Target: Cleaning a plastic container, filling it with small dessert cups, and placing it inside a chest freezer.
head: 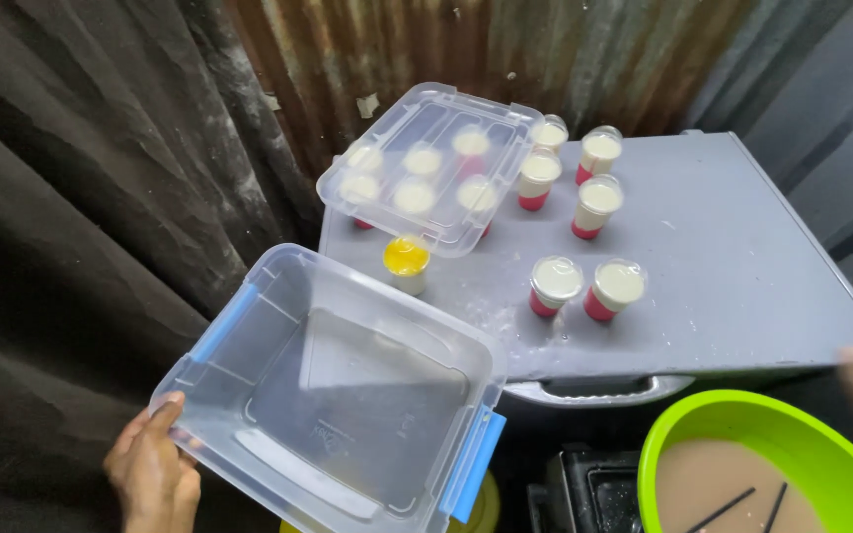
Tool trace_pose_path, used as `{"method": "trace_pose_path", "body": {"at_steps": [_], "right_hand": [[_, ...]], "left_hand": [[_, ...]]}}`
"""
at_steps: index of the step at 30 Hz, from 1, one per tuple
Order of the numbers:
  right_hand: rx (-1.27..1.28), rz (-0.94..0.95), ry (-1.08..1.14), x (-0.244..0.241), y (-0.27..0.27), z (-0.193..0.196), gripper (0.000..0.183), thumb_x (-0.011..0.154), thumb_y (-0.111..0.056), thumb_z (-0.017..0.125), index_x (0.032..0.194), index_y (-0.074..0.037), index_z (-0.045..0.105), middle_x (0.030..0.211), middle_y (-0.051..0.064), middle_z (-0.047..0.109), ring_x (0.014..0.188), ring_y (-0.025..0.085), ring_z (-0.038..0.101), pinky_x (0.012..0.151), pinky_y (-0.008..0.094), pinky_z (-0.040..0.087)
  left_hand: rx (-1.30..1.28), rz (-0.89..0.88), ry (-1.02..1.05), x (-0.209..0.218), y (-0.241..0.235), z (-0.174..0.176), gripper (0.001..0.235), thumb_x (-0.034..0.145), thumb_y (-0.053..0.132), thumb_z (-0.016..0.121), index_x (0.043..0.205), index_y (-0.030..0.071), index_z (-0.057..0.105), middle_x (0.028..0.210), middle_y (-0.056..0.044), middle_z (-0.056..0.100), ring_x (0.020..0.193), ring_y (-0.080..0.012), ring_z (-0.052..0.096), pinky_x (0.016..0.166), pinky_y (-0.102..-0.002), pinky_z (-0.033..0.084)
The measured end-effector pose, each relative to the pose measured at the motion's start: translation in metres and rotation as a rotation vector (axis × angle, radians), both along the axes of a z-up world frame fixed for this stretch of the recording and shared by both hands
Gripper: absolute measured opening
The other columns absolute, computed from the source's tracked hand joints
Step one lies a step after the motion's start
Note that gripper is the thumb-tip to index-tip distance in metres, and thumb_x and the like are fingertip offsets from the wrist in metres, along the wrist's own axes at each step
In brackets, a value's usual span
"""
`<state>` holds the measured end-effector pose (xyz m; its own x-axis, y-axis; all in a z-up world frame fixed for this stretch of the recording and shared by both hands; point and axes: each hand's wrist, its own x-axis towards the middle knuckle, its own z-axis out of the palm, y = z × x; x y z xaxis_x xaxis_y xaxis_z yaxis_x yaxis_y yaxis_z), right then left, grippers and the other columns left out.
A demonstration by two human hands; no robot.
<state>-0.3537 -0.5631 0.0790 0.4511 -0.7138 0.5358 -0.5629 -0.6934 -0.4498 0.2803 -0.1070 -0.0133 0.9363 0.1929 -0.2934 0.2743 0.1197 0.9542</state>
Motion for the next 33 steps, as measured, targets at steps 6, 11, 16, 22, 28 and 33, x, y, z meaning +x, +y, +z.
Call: {"method": "trace_pose_path", "body": {"at_steps": [6, 11, 16, 22, 28, 33], "right_hand": [[0.050, 0.328, 0.416, 0.221, -0.009, 0.000, 0.095, 0.084, -0.048, 0.089, 0.161, -0.007, 0.051, 0.162, 0.021, 0.054, 0.149, 0.041, 0.055, 0.124, 0.053, 0.043], [0.062, 0.206, 0.887, 0.307, -0.049, -0.018, 0.110, 0.079, -0.055, 0.092, 0.171, -0.022, 0.042, 0.172, 0.025, 0.046, 0.150, 0.049, 0.055, 0.120, 0.061, 0.048], [-0.019, 0.196, 1.145, 0.320, -0.073, -0.038, 0.081, 0.090, -0.047, 0.068, 0.167, -0.031, 0.048, 0.147, 0.016, 0.068, 0.137, 0.045, 0.068, 0.112, 0.056, 0.054], [0.088, 0.276, 0.957, 0.318, -0.047, 0.019, 0.086, 0.079, -0.055, 0.084, 0.158, -0.029, 0.061, 0.134, 0.017, 0.073, 0.127, 0.044, 0.067, 0.110, 0.050, 0.052], [0.108, 0.377, 0.716, 0.344, 0.023, 0.121, 0.087, 0.066, -0.043, 0.094, 0.146, -0.024, 0.067, 0.133, 0.006, 0.078, 0.125, 0.032, 0.068, 0.104, 0.045, 0.053], [0.122, 0.698, 0.544, 0.409, 0.091, 0.105, 0.084, 0.071, -0.048, 0.101, 0.143, -0.020, 0.069, 0.133, 0.009, 0.078, 0.121, 0.032, 0.067, 0.102, 0.044, 0.050]], "left_hand": [[0.113, 0.033, -0.098, -0.010, -0.006, -0.016, 0.019, 0.101, 0.024, 0.088, 0.114, 0.018, 0.077, 0.103, 0.001, 0.076, 0.084, -0.0127, 0.070, 0.062, -0.029, 0.053], [-0.076, 0.056, -0.057, -0.037, -0.002, 0.008, 0.025, 0.100, 0.021, 0.086, 0.121, 0.008, 0.079, 0.090, -0.006, 0.074, 0.047, -0.0138, 0.051, 0.034, -0.035, 0.046], [-0.243, 0.084, 0.020, -0.061, -0.004, 0.023, 0.015, 0.098, 0.010, 0.089, 0.111, 0.006, 0.082, 0.082, -0.003, 0.074, 0.062, -0.0117, 0.061, 0.051, -0.030, 0.053], [-0.210, 0.192, -0.029, -0.059, -0.015, 0.010, 0.013, 0.101, 0.017, 0.085, 0.105, 0.011, 0.074, 0.071, 0.002, 0.054, 0.049, -0.0115, 0.047, 0.033, -0.031, 0.036], [-0.187, 0.198, 0.008, -0.061, -0.031, 0.024, 0.012, 0.104, 0.029, 0.079, 0.103, 0.019, 0.072, 0.067, 0.008, 0.031, 0.049, -0.0043, 0.028, 0.037, -0.030, 0.020], [-0.159, 0.185, -0.047, -0.059, -0.038, 0.011, 0.018, 0.104, 0.026, 0.078, 0.110, 0.010, 0.073, 0.059, 0.005, 0.036, 0.042, -0.0078, 0.030, 0.031, -0.034, 0.024]]}}
